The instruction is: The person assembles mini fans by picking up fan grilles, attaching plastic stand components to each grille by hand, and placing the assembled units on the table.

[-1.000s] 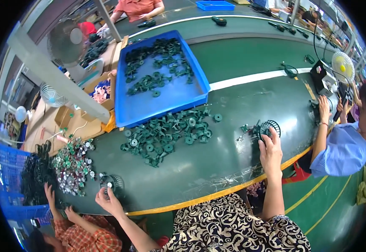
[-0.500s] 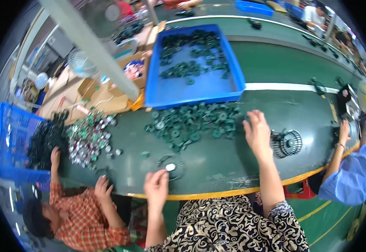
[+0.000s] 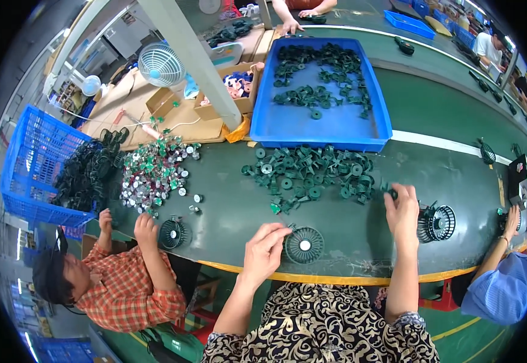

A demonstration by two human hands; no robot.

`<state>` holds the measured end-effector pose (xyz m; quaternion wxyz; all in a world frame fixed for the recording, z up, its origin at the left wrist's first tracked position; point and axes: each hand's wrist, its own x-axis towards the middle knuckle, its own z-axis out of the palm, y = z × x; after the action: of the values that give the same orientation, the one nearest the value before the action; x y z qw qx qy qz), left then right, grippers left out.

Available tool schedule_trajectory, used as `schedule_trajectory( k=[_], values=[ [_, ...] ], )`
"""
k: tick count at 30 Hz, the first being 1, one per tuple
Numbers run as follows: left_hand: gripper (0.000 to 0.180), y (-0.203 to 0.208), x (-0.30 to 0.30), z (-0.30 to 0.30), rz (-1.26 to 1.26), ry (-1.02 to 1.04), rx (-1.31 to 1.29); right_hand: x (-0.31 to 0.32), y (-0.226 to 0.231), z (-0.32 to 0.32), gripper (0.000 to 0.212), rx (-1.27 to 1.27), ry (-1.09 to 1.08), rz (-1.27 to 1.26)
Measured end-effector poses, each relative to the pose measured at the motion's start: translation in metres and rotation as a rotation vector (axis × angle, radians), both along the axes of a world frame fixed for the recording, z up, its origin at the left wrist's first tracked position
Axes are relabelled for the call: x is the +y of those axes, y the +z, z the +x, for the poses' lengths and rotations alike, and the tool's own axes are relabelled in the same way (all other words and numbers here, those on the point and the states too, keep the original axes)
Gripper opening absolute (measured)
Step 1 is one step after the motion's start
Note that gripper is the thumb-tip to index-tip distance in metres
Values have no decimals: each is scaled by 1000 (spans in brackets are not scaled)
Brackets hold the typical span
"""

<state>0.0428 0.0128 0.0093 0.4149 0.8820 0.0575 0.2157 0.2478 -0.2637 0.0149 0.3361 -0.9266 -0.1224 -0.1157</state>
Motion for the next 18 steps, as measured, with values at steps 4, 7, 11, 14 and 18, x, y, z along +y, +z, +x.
schedule_trajectory(
  k=[4,7,11,14,18],
  values=[
    [45,1,4,14,189,-50,85,-17,3,-47,29,143,58,-30],
    [39,-2,1,11,240,-14,246,-29,-13,-63,31,213,85,-131],
    [28,-1,-7,0,302,59,235,-31,-18,-69,33,197,77,-55],
    [25,7,-11,-6,357,90,307,-30,-15,-70,35,163,89,-75],
    [23,8,-11,-12,357,81,339,-31,-18,-70,36,170,93,-87]
  ],
)
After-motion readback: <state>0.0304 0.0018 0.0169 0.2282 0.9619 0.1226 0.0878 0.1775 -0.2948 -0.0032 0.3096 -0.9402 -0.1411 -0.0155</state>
